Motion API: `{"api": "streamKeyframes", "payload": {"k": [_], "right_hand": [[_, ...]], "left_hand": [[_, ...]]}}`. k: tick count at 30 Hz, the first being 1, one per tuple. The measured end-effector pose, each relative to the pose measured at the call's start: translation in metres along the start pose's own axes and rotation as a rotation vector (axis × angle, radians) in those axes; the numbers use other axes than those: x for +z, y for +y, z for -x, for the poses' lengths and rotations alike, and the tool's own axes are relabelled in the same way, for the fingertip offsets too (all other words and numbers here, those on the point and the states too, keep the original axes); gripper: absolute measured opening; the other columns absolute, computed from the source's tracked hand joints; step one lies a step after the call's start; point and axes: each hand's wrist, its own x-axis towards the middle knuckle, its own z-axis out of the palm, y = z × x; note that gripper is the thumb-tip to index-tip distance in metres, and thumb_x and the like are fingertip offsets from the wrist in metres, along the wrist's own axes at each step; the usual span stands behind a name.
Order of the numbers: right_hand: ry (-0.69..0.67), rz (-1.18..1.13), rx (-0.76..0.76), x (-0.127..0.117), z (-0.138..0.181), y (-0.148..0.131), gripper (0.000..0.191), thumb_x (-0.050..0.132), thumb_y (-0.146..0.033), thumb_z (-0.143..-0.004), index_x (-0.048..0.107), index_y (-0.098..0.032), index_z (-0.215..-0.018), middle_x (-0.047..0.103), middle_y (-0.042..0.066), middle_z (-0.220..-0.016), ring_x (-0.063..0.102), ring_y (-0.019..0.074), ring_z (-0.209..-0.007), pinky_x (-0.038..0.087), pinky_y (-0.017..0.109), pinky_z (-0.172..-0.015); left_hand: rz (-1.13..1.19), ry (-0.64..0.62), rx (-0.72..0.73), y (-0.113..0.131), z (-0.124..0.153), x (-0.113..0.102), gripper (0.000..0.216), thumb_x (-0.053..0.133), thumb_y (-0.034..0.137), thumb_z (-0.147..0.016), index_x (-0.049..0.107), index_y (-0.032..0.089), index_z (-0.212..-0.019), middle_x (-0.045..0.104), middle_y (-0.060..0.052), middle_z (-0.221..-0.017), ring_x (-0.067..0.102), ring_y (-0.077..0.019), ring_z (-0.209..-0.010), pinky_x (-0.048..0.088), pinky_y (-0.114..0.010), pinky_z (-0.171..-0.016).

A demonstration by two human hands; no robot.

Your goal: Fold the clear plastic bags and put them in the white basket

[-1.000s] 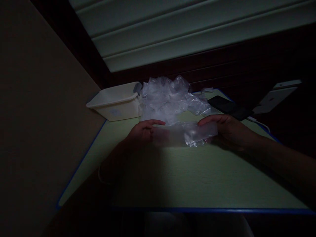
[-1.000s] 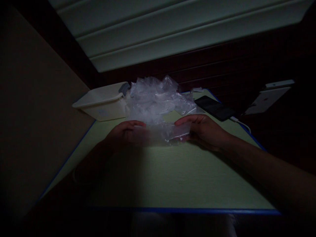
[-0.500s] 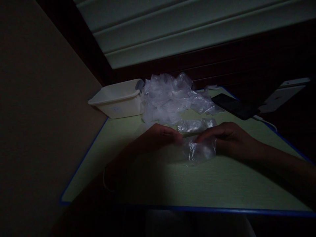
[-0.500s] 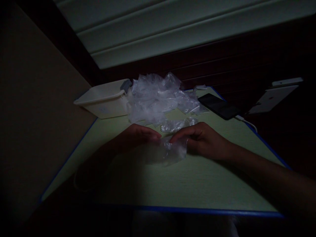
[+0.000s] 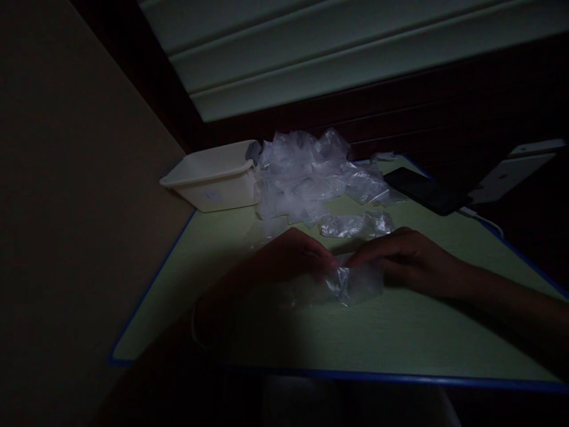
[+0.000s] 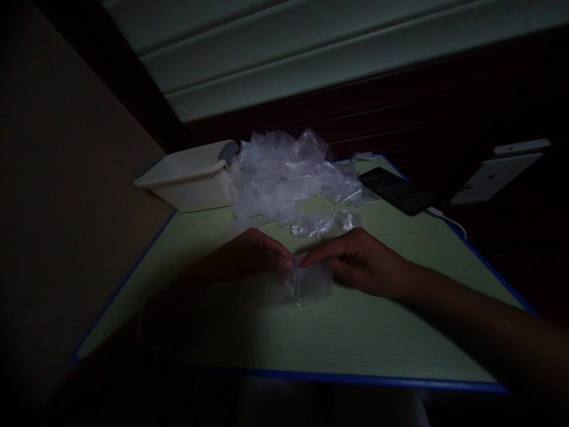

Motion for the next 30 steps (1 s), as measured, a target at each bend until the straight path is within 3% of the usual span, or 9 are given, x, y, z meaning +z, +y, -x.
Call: {"api": "streamKeyframes", "payload": {"k": [9, 15, 20, 26, 30], "right_hand": [[0.004, -0.059, 0.099, 0.0, 0.0, -0.001, 0.026, 0.055, -0.021, -0.086, 0.074, -0.02, -0.104, 0.071, 0.002, -0.074, 0.058, 0.0113, -0.055, 0.041, 0.022, -0.049], [0.126, -0.407, 0.339, 0.0, 0.0, -0.004, 0.048, 0.063, -0.028, -0.083, 0.058, -0.022, -0.13, 0.059, -0.001, -0.07, 0.048, 0.01, -0.052, 0.037, 0.021, -0.045], [0.261, -0.691, 0.467, 0.001, -0.005, -0.001, 0.041, 0.064, -0.045, -0.083, 0.066, -0.017, -0.113, 0.066, 0.008, -0.089, 0.061, 0.0173, -0.074, 0.05, 0.029, -0.066], [0.269, -0.552, 0.573, 0.006, -0.011, -0.004, 0.034, 0.074, -0.044, -0.076, 0.068, -0.014, -0.09, 0.065, 0.004, -0.073, 0.057, 0.012, -0.059, 0.045, 0.024, -0.053], [0.316, -0.57, 0.565, 0.007, -0.012, -0.004, 0.024, 0.074, -0.038, -0.075, 0.066, -0.016, -0.074, 0.062, 0.0, -0.063, 0.055, 0.01, -0.054, 0.044, 0.023, -0.052]], "left_hand": [[0.023, -0.055, 0.079, -0.008, -0.001, -0.001, 0.027, 0.065, 0.038, -0.083, 0.076, 0.013, -0.081, 0.073, -0.005, -0.073, 0.065, -0.0122, -0.066, 0.048, -0.021, -0.066], [0.15, 0.014, 0.014, -0.01, 0.0, -0.003, 0.022, 0.069, 0.035, -0.08, 0.076, 0.014, -0.08, 0.072, -0.004, -0.072, 0.064, -0.0113, -0.065, 0.048, -0.02, -0.065], [0.272, 0.099, -0.041, -0.011, -0.001, 0.0, 0.02, 0.072, 0.033, -0.077, 0.074, 0.014, -0.075, 0.071, -0.003, -0.068, 0.063, -0.0105, -0.061, 0.049, -0.02, -0.063], [0.242, 0.161, -0.075, -0.007, 0.0, 0.003, 0.021, 0.073, 0.034, -0.076, 0.074, 0.012, -0.073, 0.072, -0.005, -0.069, 0.065, -0.0124, -0.062, 0.05, -0.022, -0.065], [0.236, 0.145, -0.062, -0.009, 0.0, 0.003, 0.022, 0.072, 0.035, -0.077, 0.074, 0.014, -0.074, 0.072, -0.004, -0.07, 0.064, -0.0111, -0.062, 0.05, -0.021, -0.064]]}}
